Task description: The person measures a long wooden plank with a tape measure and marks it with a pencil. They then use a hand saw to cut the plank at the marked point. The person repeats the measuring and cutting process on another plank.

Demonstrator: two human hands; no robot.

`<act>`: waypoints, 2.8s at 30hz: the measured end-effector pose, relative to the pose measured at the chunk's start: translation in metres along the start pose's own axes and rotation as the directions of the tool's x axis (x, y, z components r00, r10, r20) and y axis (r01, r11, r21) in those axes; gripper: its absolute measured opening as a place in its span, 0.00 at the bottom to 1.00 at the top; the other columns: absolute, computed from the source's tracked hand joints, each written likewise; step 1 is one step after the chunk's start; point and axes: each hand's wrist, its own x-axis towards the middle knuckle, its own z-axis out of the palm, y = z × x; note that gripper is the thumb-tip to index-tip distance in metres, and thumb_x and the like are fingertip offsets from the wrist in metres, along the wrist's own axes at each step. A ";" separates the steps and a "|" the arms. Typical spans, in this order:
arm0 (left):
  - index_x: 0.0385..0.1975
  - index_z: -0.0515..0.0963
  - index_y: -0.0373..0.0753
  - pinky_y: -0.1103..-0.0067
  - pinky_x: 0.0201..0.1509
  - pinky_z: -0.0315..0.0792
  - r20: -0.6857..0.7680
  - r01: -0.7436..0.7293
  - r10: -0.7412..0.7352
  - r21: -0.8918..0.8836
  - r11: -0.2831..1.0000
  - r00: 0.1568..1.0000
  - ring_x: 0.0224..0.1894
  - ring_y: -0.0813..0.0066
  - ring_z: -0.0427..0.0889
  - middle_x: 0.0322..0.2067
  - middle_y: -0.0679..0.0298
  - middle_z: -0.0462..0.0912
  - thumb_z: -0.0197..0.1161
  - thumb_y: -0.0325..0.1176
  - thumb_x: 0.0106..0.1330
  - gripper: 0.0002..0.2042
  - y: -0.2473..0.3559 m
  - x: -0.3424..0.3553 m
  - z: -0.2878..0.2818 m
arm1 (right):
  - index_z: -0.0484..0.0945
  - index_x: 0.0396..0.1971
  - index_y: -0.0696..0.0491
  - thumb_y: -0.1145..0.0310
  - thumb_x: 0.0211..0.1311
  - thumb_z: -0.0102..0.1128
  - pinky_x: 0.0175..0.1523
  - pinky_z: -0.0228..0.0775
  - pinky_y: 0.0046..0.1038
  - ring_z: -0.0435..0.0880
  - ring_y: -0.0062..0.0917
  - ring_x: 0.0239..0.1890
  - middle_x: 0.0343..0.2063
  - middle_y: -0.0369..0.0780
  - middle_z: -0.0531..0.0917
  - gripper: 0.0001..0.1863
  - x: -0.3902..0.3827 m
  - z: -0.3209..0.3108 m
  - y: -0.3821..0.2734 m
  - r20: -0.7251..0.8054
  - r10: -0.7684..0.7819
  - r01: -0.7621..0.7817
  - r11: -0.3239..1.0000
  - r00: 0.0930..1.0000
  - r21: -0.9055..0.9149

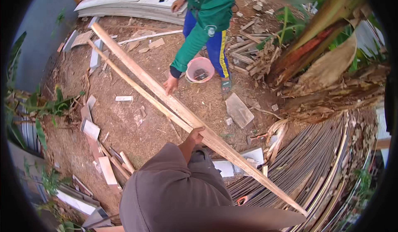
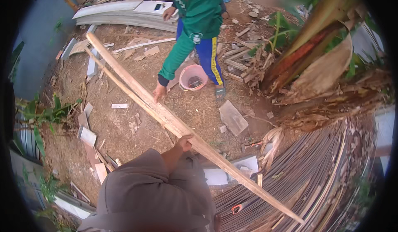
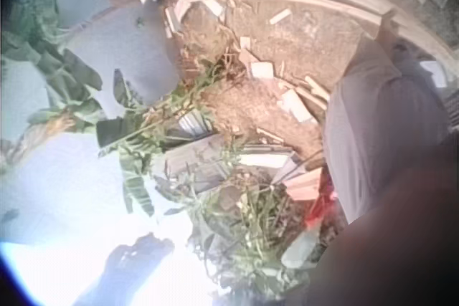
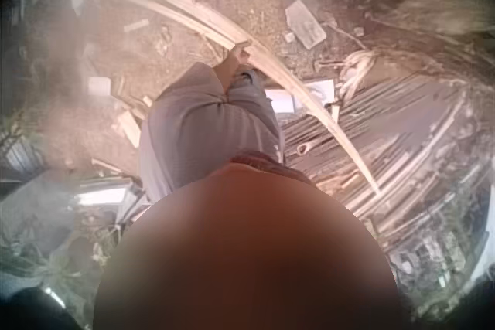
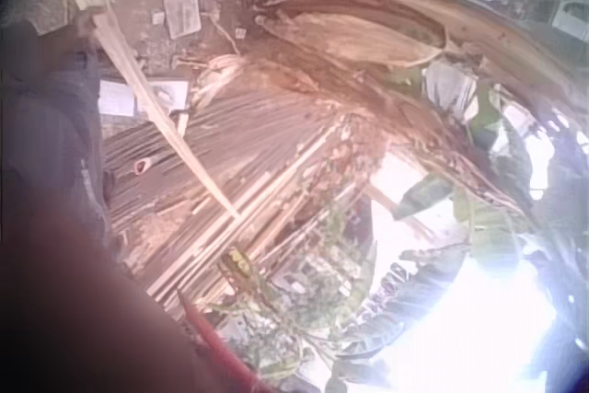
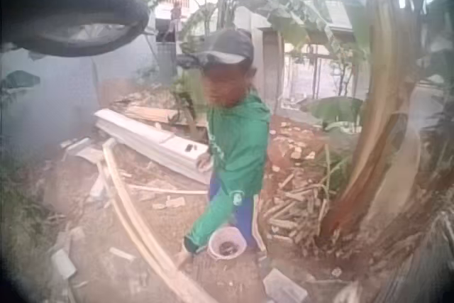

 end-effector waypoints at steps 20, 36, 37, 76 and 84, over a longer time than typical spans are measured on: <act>0.49 0.77 0.30 0.56 0.55 0.77 -0.195 -0.081 0.073 -0.034 0.996 0.978 0.48 0.53 0.84 0.44 0.51 0.84 0.68 0.22 0.62 0.16 0.009 -0.103 -0.036 | 0.68 0.61 0.47 0.63 0.73 0.53 0.29 0.74 0.36 0.81 0.36 0.34 0.42 0.42 0.81 0.20 0.083 0.026 -0.198 0.465 -0.240 0.357 0.917 0.852 -0.181; 0.64 0.67 0.36 0.60 0.75 0.60 0.142 0.065 -0.069 0.034 0.997 0.987 0.65 0.54 0.72 0.61 0.52 0.74 0.62 0.36 0.72 0.23 0.007 -0.230 -0.030 | 0.34 0.78 0.37 0.23 0.59 0.48 0.76 0.44 0.58 0.45 0.49 0.78 0.78 0.44 0.38 0.57 0.072 0.052 -0.056 -0.042 0.115 -0.032 0.572 0.992 0.819; 0.65 0.66 0.36 0.60 0.75 0.59 0.155 0.108 -0.110 0.019 0.994 0.982 0.65 0.55 0.71 0.62 0.52 0.73 0.62 0.37 0.71 0.25 0.006 -0.241 -0.041 | 0.43 0.78 0.42 0.25 0.61 0.46 0.74 0.44 0.64 0.50 0.50 0.77 0.77 0.47 0.46 0.54 0.070 0.057 -0.053 0.040 -0.030 -0.017 0.560 0.999 0.828; 0.50 0.76 0.40 0.61 0.59 0.66 0.816 -0.369 -0.240 -0.035 -0.929 0.526 0.54 0.58 0.78 0.52 0.60 0.81 0.67 0.35 0.57 0.20 0.183 -0.431 -0.115 | 0.77 0.43 0.52 0.14 0.46 0.48 0.39 0.79 0.36 0.79 0.30 0.28 0.28 0.40 0.78 0.51 -0.061 0.052 0.022 -0.470 -0.435 0.301 -0.402 0.768 0.865; 0.45 0.82 0.46 0.55 0.66 0.59 0.896 -0.203 0.038 0.141 -0.969 0.442 0.57 0.61 0.76 0.55 0.62 0.82 0.62 0.27 0.56 0.16 0.169 -0.438 -0.107 | 0.72 0.51 0.63 0.21 0.56 0.48 0.50 0.78 0.51 0.83 0.43 0.39 0.36 0.49 0.83 0.52 -0.027 0.066 0.028 -0.311 -0.778 0.126 -0.290 0.546 0.949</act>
